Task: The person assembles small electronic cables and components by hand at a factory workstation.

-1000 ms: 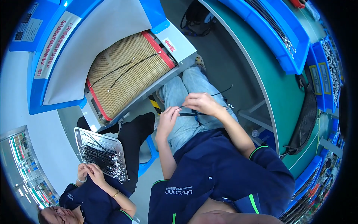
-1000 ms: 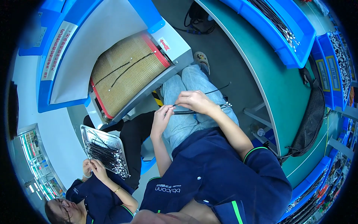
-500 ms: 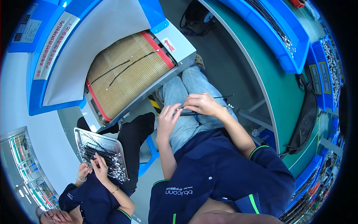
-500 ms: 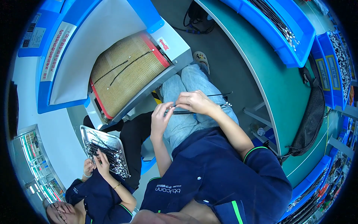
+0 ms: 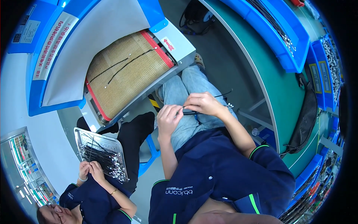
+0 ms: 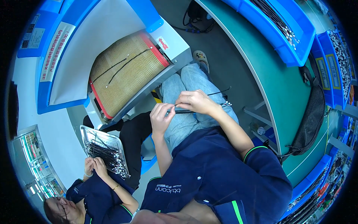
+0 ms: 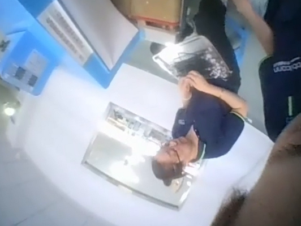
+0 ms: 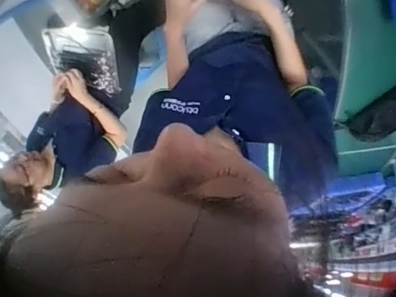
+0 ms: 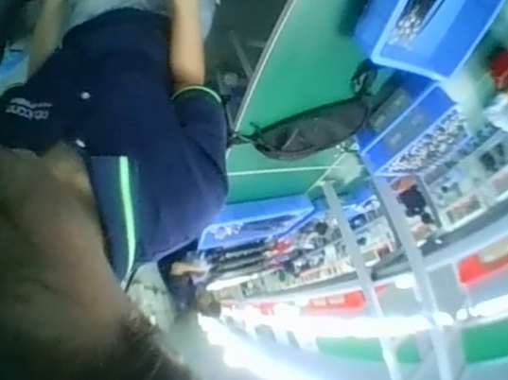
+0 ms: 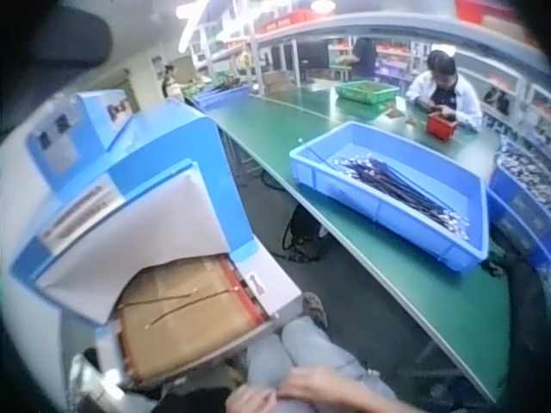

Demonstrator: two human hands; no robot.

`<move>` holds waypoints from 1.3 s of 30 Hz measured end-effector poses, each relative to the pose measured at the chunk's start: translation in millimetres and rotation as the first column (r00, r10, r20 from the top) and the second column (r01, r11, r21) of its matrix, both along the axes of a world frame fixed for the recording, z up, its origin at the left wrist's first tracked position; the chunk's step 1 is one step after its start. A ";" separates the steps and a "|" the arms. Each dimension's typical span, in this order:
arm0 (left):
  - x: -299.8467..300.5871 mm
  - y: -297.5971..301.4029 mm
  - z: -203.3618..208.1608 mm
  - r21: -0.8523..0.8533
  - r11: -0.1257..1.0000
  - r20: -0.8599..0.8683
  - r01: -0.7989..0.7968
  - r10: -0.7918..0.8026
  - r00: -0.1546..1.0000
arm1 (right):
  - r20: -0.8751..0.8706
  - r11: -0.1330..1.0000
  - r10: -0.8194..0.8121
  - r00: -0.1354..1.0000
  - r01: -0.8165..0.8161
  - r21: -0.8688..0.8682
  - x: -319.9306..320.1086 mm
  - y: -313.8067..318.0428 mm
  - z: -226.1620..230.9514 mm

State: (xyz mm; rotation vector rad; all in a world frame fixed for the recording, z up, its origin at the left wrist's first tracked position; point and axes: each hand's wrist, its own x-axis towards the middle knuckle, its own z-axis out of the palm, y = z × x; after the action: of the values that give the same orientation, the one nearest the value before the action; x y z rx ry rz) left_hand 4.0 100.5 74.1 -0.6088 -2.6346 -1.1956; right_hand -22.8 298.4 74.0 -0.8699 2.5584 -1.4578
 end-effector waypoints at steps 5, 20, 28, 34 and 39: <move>-1.5 -0.8 -4.1 0.022 0.999 -0.030 -0.047 0.048 0.998 | 0.131 0.997 -0.054 0.990 0.060 -0.048 -3.4 14.3 0.5; 3.3 -28.2 -12.1 -0.014 0.995 0.040 -0.101 0.101 0.994 | 0.199 0.998 -0.004 0.980 -0.007 0.056 -11.5 40.9 3.0; 17.0 -80.2 -25.4 -0.028 0.963 0.060 -0.270 0.271 0.961 | 0.160 0.984 -0.146 0.976 0.127 0.123 -17.5 69.4 1.9; 24.0 -96.9 -25.9 -0.050 0.943 0.085 -0.330 0.333 0.939 | 0.195 0.979 -0.180 0.964 0.157 0.128 -17.3 73.6 2.5; 26.4 -99.1 -28.0 -0.045 0.935 0.091 -0.351 0.354 0.931 | 0.201 0.979 -0.197 0.960 0.185 0.082 -16.3 71.0 1.1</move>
State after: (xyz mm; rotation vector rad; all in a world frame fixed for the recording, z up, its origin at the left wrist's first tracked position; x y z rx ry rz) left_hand 30.5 1.4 46.1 -0.0703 -2.6897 -1.1021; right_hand -39.0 369.4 75.0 -0.4445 2.5708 -1.4212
